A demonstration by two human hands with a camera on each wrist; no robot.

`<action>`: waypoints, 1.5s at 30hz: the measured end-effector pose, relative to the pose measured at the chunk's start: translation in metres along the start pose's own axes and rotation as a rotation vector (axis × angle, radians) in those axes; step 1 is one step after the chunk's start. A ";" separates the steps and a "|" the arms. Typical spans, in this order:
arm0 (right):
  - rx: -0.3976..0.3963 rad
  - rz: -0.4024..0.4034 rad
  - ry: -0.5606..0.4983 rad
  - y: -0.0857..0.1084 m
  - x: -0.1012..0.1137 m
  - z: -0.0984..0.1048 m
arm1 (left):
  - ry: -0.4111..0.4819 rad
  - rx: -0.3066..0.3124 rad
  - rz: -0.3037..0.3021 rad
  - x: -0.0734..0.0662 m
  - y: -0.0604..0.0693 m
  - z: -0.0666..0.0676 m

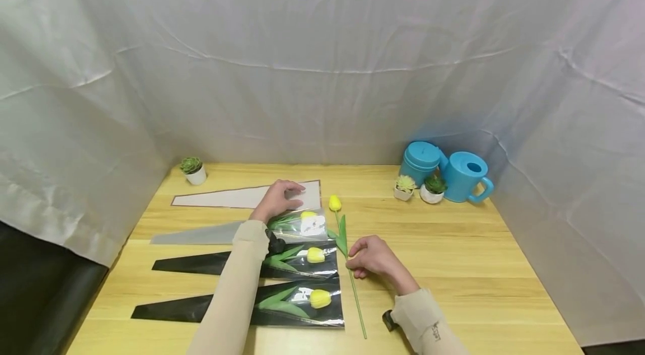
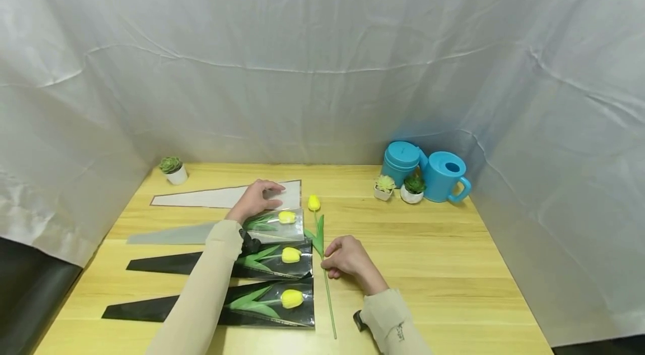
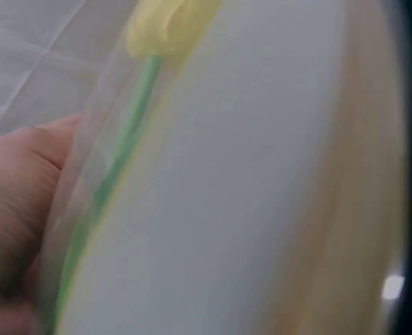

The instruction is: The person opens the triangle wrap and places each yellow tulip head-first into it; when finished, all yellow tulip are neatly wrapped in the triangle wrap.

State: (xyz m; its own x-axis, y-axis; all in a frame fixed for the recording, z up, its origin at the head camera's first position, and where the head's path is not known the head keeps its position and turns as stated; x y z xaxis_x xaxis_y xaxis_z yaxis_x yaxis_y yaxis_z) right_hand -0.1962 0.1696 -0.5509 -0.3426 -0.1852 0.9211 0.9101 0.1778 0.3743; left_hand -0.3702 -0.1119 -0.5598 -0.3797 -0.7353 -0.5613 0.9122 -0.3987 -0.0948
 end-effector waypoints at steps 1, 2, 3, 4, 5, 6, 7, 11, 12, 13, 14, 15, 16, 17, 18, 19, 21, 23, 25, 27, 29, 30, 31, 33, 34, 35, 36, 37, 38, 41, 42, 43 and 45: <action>0.003 0.003 -0.006 0.000 0.000 0.000 | 0.004 0.003 -0.014 -0.001 0.000 -0.001; 0.005 0.004 -0.014 0.000 0.000 0.000 | 0.006 0.006 -0.025 -0.003 -0.001 -0.002; 0.006 0.005 -0.021 0.000 0.000 0.000 | 0.011 0.008 -0.031 -0.004 -0.001 -0.003; 0.008 0.004 -0.031 0.000 0.000 0.001 | 0.010 0.005 -0.035 -0.006 -0.001 -0.004; 0.008 0.003 -0.041 0.001 0.000 0.002 | 0.014 0.005 -0.031 -0.007 -0.001 -0.005; 0.008 0.001 -0.049 0.001 0.000 0.003 | 0.016 0.004 -0.024 -0.008 -0.002 -0.006; 0.004 0.000 -0.056 0.001 0.000 0.005 | 0.013 -0.001 -0.019 -0.008 -0.002 -0.007; -0.012 0.004 -0.049 0.002 -0.002 0.015 | 0.004 -0.022 0.006 -0.008 -0.003 -0.013; -0.021 0.004 -0.043 0.002 -0.002 0.018 | -0.007 -0.027 0.002 -0.007 -0.003 -0.014; -0.030 0.006 -0.036 0.003 -0.003 0.021 | -0.019 -0.033 -0.002 -0.007 -0.003 -0.015; -0.040 0.006 -0.027 0.003 -0.003 0.023 | -0.026 -0.033 0.001 -0.007 -0.002 -0.015; -0.052 0.004 -0.023 0.003 -0.003 0.025 | -0.029 -0.032 0.001 -0.007 -0.002 -0.014; -0.062 0.005 -0.011 0.004 -0.004 0.027 | -0.030 -0.030 0.000 -0.007 -0.001 -0.014; -0.069 0.007 -0.007 0.004 -0.004 0.029 | -0.031 -0.029 -0.001 -0.007 -0.001 -0.014; -0.075 0.009 -0.003 0.004 -0.004 0.030 | -0.029 -0.027 -0.002 -0.008 -0.001 -0.013; -0.079 0.011 0.000 0.004 -0.004 0.031 | -0.023 -0.022 0.002 -0.008 0.000 -0.012; -0.080 0.011 0.001 0.004 -0.004 0.033 | -0.017 -0.017 0.002 -0.009 0.000 -0.012; -0.075 0.006 -0.005 0.004 -0.005 0.035 | -0.017 -0.016 0.006 -0.010 0.000 -0.011; -0.069 0.004 -0.010 0.004 -0.005 0.035 | -0.018 -0.023 0.012 -0.012 0.000 -0.011; -0.067 -0.003 -0.014 0.004 -0.005 0.036 | -0.033 -0.038 0.008 -0.014 -0.001 -0.011; -0.070 -0.006 -0.013 0.003 -0.006 0.036 | -0.062 -0.061 -0.008 -0.017 -0.002 -0.012; -0.074 -0.009 -0.011 0.003 -0.006 0.036 | -0.081 -0.071 -0.019 -0.019 -0.003 -0.013; -0.077 -0.014 -0.012 0.003 -0.006 0.036 | -0.095 -0.080 -0.027 -0.020 -0.004 -0.014; -0.081 -0.014 -0.012 0.004 -0.006 0.035 | -0.111 -0.096 -0.032 -0.022 -0.006 -0.016; -0.081 -0.013 -0.013 0.004 -0.006 0.034 | -0.107 -0.098 -0.024 -0.022 -0.006 -0.017; -0.080 -0.012 -0.015 0.004 -0.005 0.034 | -0.098 -0.098 -0.012 -0.022 -0.006 -0.018; -0.079 -0.010 -0.017 0.005 -0.005 0.034 | -0.090 -0.100 0.001 -0.022 -0.007 -0.019; -0.077 -0.007 -0.020 0.005 -0.005 0.034 | -0.079 -0.101 0.016 -0.021 -0.007 -0.020; -0.075 -0.007 -0.022 0.005 -0.005 0.034 | -0.069 -0.104 0.027 -0.021 -0.007 -0.021; -0.072 -0.002 -0.022 0.006 -0.005 0.035 | -0.050 -0.124 0.035 -0.019 -0.007 -0.024; -0.072 -0.002 -0.019 0.006 -0.005 0.035 | -0.038 -0.130 0.035 -0.018 -0.007 -0.026; -0.071 -0.001 -0.017 0.006 -0.005 0.035 | -0.029 -0.137 0.035 -0.018 -0.007 -0.025; -0.071 -0.002 -0.014 0.005 -0.005 0.035 | 0.003 -0.148 0.041 -0.017 -0.005 -0.025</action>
Point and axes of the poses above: each hand's wrist, its own y-axis away from the middle knuckle, its own z-axis out of the back of the hand, x = y × z, the point moved 2 cm from there along -y, towards the middle knuckle, and after that the axes turned 15 degrees about -y, right-handed, at the moved point
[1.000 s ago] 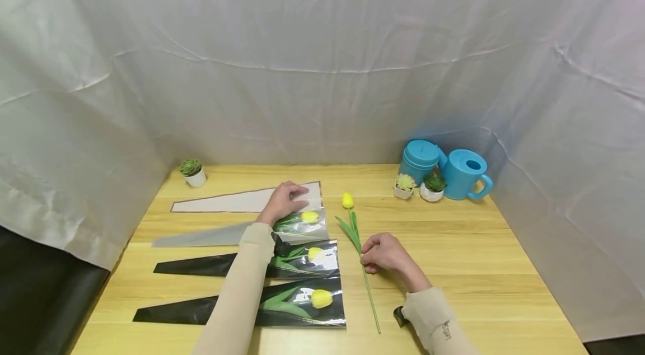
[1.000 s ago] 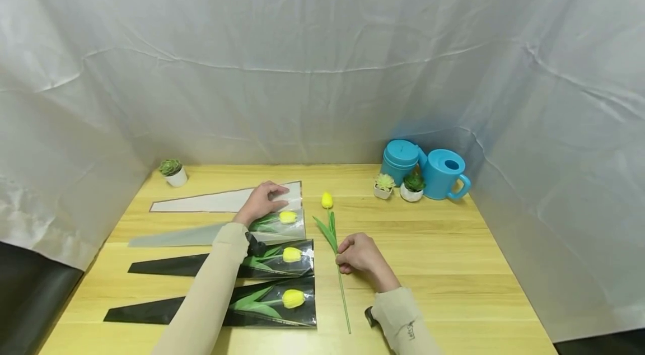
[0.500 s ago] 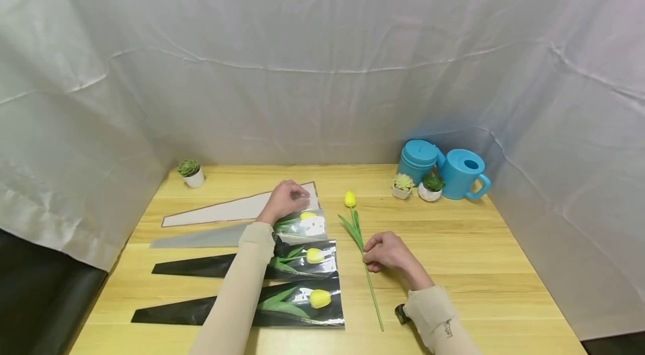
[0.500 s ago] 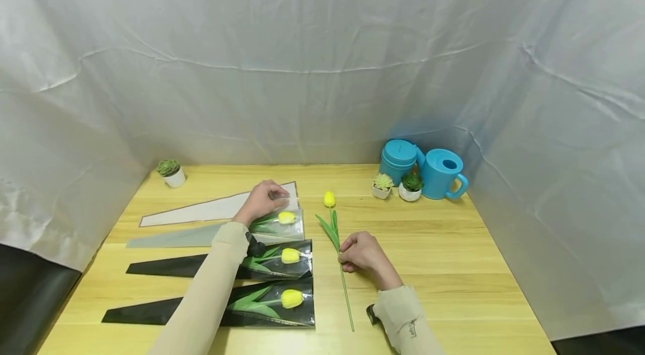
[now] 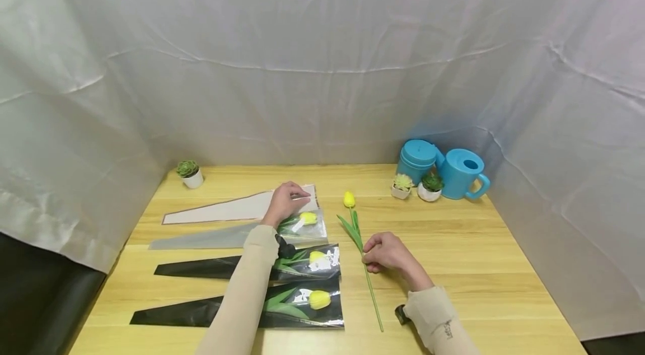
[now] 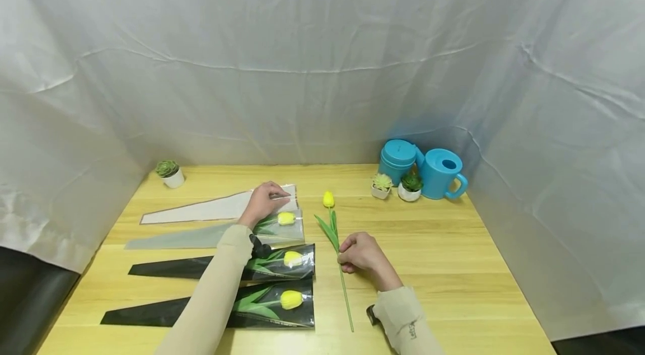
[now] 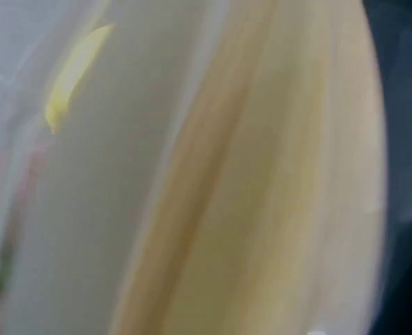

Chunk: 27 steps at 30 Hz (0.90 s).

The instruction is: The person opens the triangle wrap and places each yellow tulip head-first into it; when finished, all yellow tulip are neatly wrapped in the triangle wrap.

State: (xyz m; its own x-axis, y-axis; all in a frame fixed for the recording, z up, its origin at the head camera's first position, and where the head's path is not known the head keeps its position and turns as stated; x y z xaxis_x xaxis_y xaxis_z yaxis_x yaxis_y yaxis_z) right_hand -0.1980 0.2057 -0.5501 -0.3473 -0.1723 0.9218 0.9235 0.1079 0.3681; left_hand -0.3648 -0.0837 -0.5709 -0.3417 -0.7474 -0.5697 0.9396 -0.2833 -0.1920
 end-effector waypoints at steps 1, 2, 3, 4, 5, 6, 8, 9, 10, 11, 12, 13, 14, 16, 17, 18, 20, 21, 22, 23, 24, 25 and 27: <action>-0.002 -0.004 0.002 0.000 0.000 0.000 | 0.022 -0.001 0.010 0.001 0.001 -0.001; -0.004 -0.008 0.004 0.000 -0.001 0.000 | 0.048 -0.001 0.026 0.002 0.002 -0.001; -0.005 -0.011 0.006 0.000 -0.001 0.000 | 0.075 -0.003 0.041 0.003 0.002 -0.002; -0.005 -0.014 0.007 0.000 -0.001 0.000 | 0.100 -0.007 0.054 0.004 0.003 -0.002; -0.005 -0.015 0.007 0.000 -0.001 0.000 | 0.131 -0.012 0.066 0.005 0.004 -0.002; -0.003 -0.015 0.008 0.000 -0.001 0.000 | 0.157 -0.017 0.076 0.006 0.004 -0.002; 0.004 -0.009 0.005 0.000 0.000 -0.001 | 0.207 -0.030 0.080 0.008 0.005 -0.002; 0.007 -0.006 0.003 0.000 0.000 -0.001 | 0.232 -0.037 0.077 0.008 0.005 -0.001; 0.010 -0.003 0.002 0.000 0.000 0.000 | 0.249 -0.044 0.073 0.009 0.004 -0.001; 0.012 0.001 0.000 0.000 0.001 0.000 | 0.268 -0.050 0.067 0.009 0.004 0.000; 0.015 0.003 -0.003 0.000 0.001 0.000 | 0.282 -0.054 0.065 0.008 0.004 0.000; 0.017 0.004 -0.005 0.000 0.001 0.000 | 0.296 -0.059 0.064 0.008 0.004 0.000; 0.019 0.005 -0.006 -0.001 0.001 0.000 | 0.309 -0.062 0.065 0.008 0.004 0.001; 0.018 0.002 -0.005 -0.001 0.001 0.001 | 0.323 -0.063 0.073 0.009 0.004 0.001; 0.018 0.000 -0.005 -0.001 0.001 0.001 | 0.334 -0.062 0.081 0.009 0.005 0.001; 0.017 -0.001 -0.005 -0.001 0.001 0.001 | 0.345 -0.061 0.092 0.009 0.005 0.002; 0.016 -0.003 -0.003 -0.001 0.001 0.001 | 0.374 -0.060 0.110 0.010 0.006 0.001; 0.015 -0.004 -0.003 0.000 0.001 0.000 | 0.388 -0.061 0.119 0.010 0.006 0.001; 0.014 -0.004 -0.001 0.000 0.001 0.000 | 0.404 -0.063 0.126 0.011 0.006 0.001; 0.014 -0.004 -0.001 0.000 0.001 0.000 | 0.419 -0.067 0.131 0.012 0.006 0.001; 0.013 -0.003 -0.001 0.000 0.001 0.000 | 0.432 -0.071 0.135 0.013 0.005 0.001; 0.011 -0.003 0.001 0.000 0.001 0.000 | 0.446 -0.075 0.138 0.013 0.005 0.001; 0.007 0.000 0.004 0.000 0.001 -0.001 | 0.460 -0.082 0.142 0.014 0.004 0.002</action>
Point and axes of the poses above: each hand's wrist, its own y-axis away from the middle knuckle, its own z-axis out of the back of the hand, x = y × z, the point moved 2 cm from there along -y, towards the middle knuckle, and after that the axes turned 15 degrees about -y, right-handed, at the moved point
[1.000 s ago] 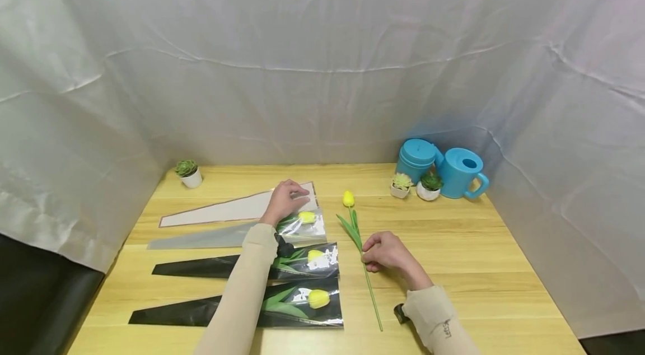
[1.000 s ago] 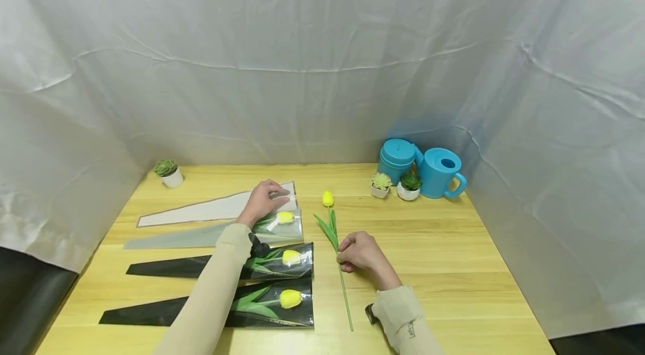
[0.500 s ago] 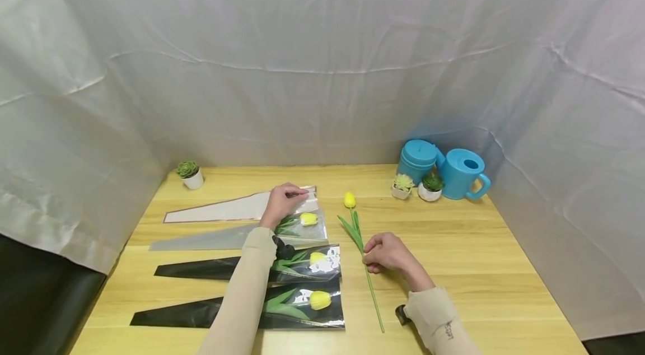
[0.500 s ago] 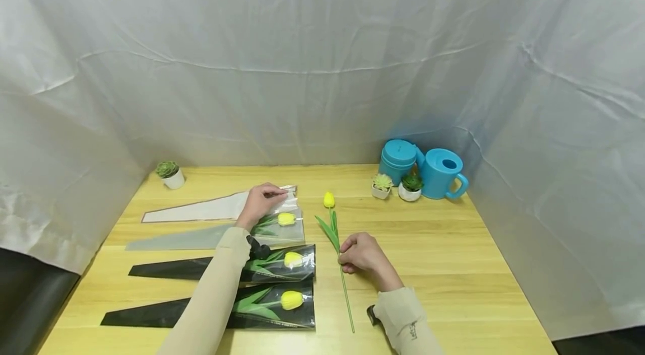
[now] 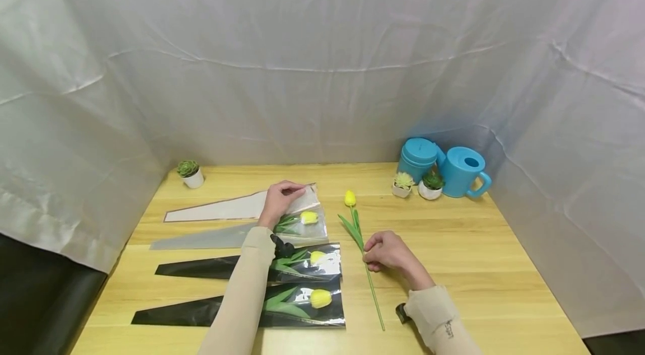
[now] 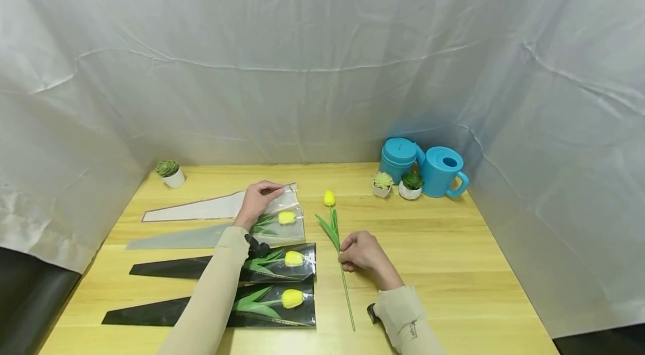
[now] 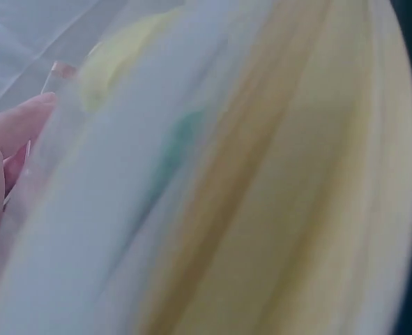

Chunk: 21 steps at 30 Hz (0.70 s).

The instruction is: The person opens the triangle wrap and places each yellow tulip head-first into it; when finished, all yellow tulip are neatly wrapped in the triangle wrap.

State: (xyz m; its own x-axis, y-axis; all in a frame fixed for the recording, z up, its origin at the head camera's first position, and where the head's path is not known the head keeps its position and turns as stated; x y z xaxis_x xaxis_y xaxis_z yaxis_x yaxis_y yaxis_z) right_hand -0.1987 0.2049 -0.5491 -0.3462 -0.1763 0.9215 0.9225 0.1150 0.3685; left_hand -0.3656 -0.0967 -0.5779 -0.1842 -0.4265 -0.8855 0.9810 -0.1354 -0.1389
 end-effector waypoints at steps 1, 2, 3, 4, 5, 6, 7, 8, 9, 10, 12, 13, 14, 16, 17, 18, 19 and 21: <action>-0.004 0.001 0.001 0.000 0.000 0.000 | 0.007 -0.004 -0.001 0.000 0.000 0.000; -0.009 0.000 0.003 0.000 0.001 -0.001 | 0.009 -0.009 -0.001 0.000 0.000 0.001; -0.015 -0.002 0.008 0.000 0.001 -0.001 | 0.012 -0.012 0.002 -0.001 0.000 0.001; -0.023 -0.005 0.013 0.000 0.002 -0.002 | 0.011 -0.016 0.003 -0.002 0.000 0.001; -0.029 -0.007 0.023 0.000 0.002 -0.002 | 0.005 -0.020 0.003 -0.002 0.001 0.001; -0.037 -0.009 0.035 0.000 0.003 -0.003 | 0.001 -0.025 0.004 -0.002 0.001 0.001; -0.046 -0.014 0.045 0.000 0.003 -0.004 | -0.003 -0.028 0.006 -0.001 0.001 0.001; -0.055 -0.015 0.057 0.000 0.004 -0.005 | -0.007 -0.031 0.007 -0.002 0.001 0.001; -0.061 -0.015 0.070 0.000 0.005 -0.006 | -0.010 -0.033 0.008 -0.002 0.001 0.001; -0.066 -0.011 0.084 0.000 0.005 -0.006 | -0.012 -0.034 0.007 -0.002 0.002 0.001; -0.076 -0.003 0.112 -0.001 0.007 -0.008 | -0.016 -0.034 0.004 -0.003 0.002 0.001; -0.078 0.000 0.123 -0.001 0.007 -0.008 | -0.015 -0.035 0.001 -0.003 0.002 0.000; -0.080 0.003 0.136 -0.002 0.008 -0.008 | -0.014 -0.035 -0.001 -0.003 0.003 0.000; -0.080 0.003 0.151 -0.002 0.009 -0.009 | -0.013 -0.033 -0.004 -0.003 0.002 0.000; -0.080 -0.002 0.151 -0.003 0.010 -0.009 | -0.011 -0.033 -0.005 -0.003 0.002 0.000; -0.081 -0.008 0.148 -0.003 0.010 -0.009 | -0.010 -0.032 -0.004 -0.003 0.002 -0.001; -0.081 -0.011 0.144 -0.003 0.010 -0.008 | -0.009 -0.031 -0.004 -0.002 0.002 -0.001; -0.084 -0.014 0.129 -0.003 0.010 -0.008 | -0.012 -0.029 -0.006 -0.002 0.000 -0.001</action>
Point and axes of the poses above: each hand's wrist, its own y-axis away from the middle knuckle, its own z-axis out of the back of the hand, x = y × z, the point moved 2 cm from there along -y, towards the middle knuckle, and after that the axes turned 15 degrees about -y, right-handed, at the moved point
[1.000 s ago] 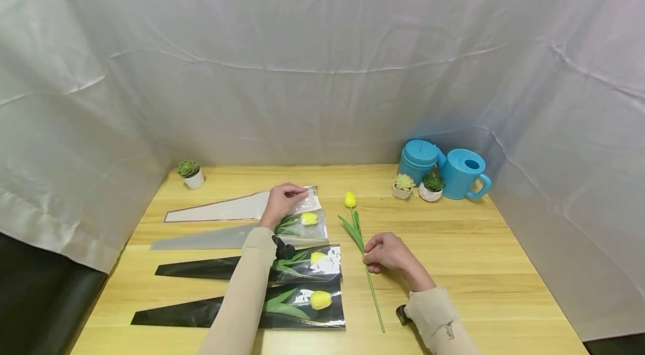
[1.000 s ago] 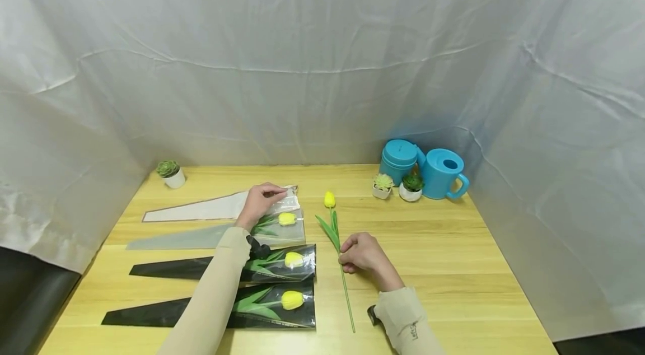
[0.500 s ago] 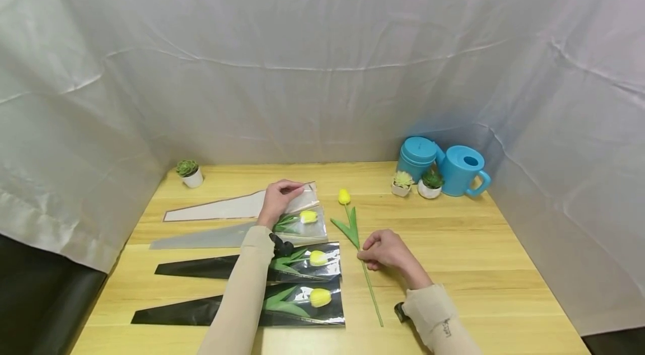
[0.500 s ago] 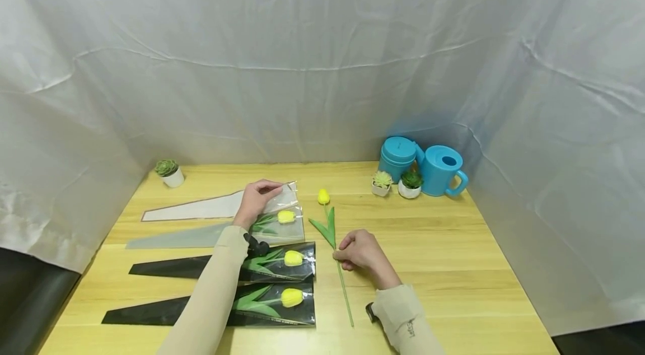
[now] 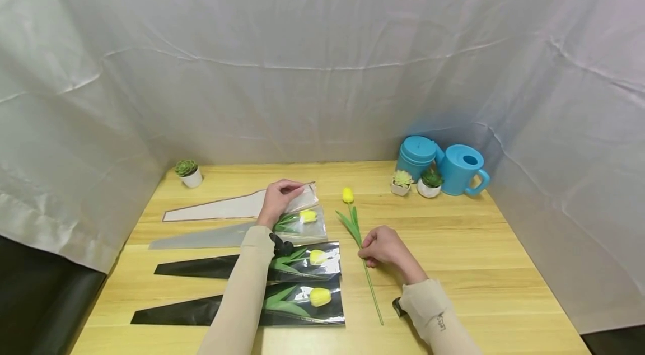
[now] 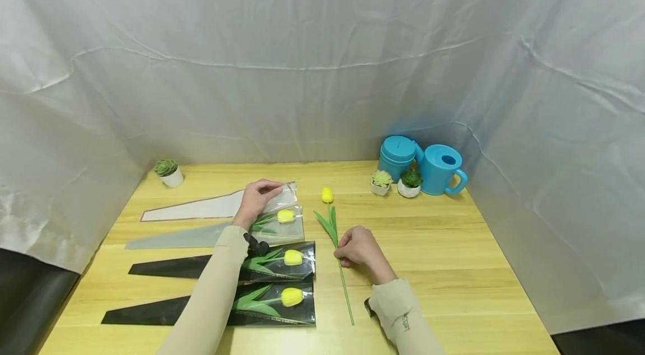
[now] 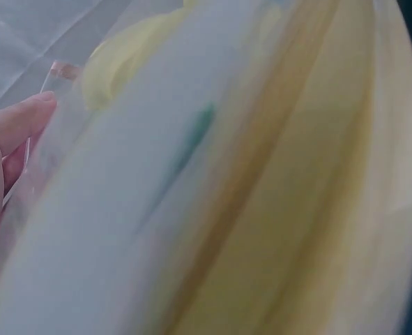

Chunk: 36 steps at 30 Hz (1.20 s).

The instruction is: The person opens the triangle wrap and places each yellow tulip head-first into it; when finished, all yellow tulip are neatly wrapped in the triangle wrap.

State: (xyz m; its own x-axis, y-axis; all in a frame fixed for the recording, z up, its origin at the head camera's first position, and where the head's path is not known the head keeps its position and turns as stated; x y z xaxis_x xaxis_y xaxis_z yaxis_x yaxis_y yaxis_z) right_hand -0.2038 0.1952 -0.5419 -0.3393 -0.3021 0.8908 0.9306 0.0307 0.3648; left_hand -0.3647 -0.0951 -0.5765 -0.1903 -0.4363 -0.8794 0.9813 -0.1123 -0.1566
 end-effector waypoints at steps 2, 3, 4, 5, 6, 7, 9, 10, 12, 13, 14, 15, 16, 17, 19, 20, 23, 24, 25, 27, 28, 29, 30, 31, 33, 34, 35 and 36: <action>-0.006 0.004 -0.009 -0.001 0.000 0.001 | -0.010 0.004 -0.007 0.000 -0.001 0.000; -0.009 0.009 -0.013 -0.001 0.000 0.001 | -0.018 0.008 -0.009 0.000 -0.001 0.000; -0.010 0.016 -0.017 -0.001 0.000 0.001 | -0.023 0.008 -0.011 0.001 -0.001 0.001; -0.008 0.023 -0.019 -0.002 0.000 0.001 | -0.027 0.007 -0.011 0.001 -0.001 0.002; -0.005 0.031 -0.022 -0.002 0.000 0.001 | -0.029 0.005 -0.008 0.001 0.000 0.004; -0.001 0.040 -0.028 -0.003 0.001 0.000 | -0.030 0.000 -0.004 0.001 0.000 0.005; 0.013 0.053 -0.047 -0.004 0.001 -0.001 | -0.027 -0.010 0.007 0.002 0.001 0.009; 0.018 0.057 -0.059 -0.004 0.002 -0.002 | -0.025 -0.015 0.008 0.003 0.002 0.010; 0.016 0.063 -0.091 -0.005 0.002 -0.001 | -0.018 -0.015 0.003 0.002 0.003 0.012; 0.009 0.063 -0.106 -0.005 0.002 0.000 | -0.017 -0.011 -0.001 0.002 0.003 0.011; 0.000 0.060 -0.123 -0.005 0.002 0.001 | -0.014 -0.005 -0.006 0.002 0.003 0.011; -0.010 0.060 -0.141 -0.005 0.003 0.003 | -0.012 0.000 -0.010 0.002 0.003 0.010; -0.022 0.065 -0.157 -0.005 0.004 0.004 | -0.010 0.002 -0.010 0.001 0.003 0.009; -0.033 0.074 -0.169 -0.004 0.005 0.006 | -0.008 0.003 -0.009 0.001 0.003 0.008; -0.052 0.097 -0.192 -0.004 0.007 0.009 | -0.010 0.001 0.002 0.002 0.003 0.007; -0.061 0.112 -0.205 -0.004 0.009 0.010 | -0.013 -0.001 0.006 0.002 0.003 0.006; -0.102 0.163 -0.243 -0.004 0.013 0.014 | -0.026 -0.002 0.021 0.002 0.005 0.005; -0.119 0.177 -0.263 -0.005 0.014 0.015 | -0.030 -0.001 0.024 0.003 0.005 0.005; -0.135 0.192 -0.286 -0.005 0.015 0.016 | -0.033 -0.002 0.027 0.003 0.005 0.004; -0.171 0.219 -0.328 -0.006 0.017 0.018 | -0.030 -0.004 0.029 0.002 0.005 0.004; -0.192 0.230 -0.349 -0.006 0.017 0.020 | -0.025 -0.003 0.027 0.002 0.005 0.004; -0.216 0.242 -0.369 -0.007 0.018 0.021 | -0.023 -0.002 0.023 0.001 0.004 0.004; -0.238 0.253 -0.392 -0.007 0.019 0.023 | -0.021 0.000 0.018 0.001 0.003 0.003; -0.259 0.263 -0.414 -0.008 0.019 0.024 | -0.019 0.001 0.014 0.000 0.002 0.003; -0.294 0.285 -0.456 -0.009 0.020 0.027 | -0.018 0.004 0.004 -0.001 0.001 0.002; -0.307 0.294 -0.483 -0.010 0.021 0.029 | -0.022 0.004 0.003 -0.001 0.001 0.001; -0.314 0.306 -0.506 -0.010 0.021 0.030 | -0.025 0.001 0.001 0.000 0.001 0.001; -0.316 0.316 -0.533 -0.011 0.022 0.031 | -0.024 -0.001 0.001 0.000 0.001 0.001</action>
State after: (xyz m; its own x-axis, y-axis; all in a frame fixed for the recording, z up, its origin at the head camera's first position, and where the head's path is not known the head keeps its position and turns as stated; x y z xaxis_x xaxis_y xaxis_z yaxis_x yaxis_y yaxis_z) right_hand -0.2258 0.2176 -0.5183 0.0080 0.1868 0.9824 0.9639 -0.2631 0.0422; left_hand -0.3639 -0.0958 -0.5766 -0.1903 -0.4577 -0.8685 0.9814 -0.1111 -0.1565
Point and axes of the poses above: each hand's wrist, its own y-axis away from the middle knuckle, its own z-axis out of the back of the hand, x = y × z, the point moved 2 cm from there along -y, towards the middle knuckle, and after that the axes turned 15 degrees about -y, right-handed, at the moved point
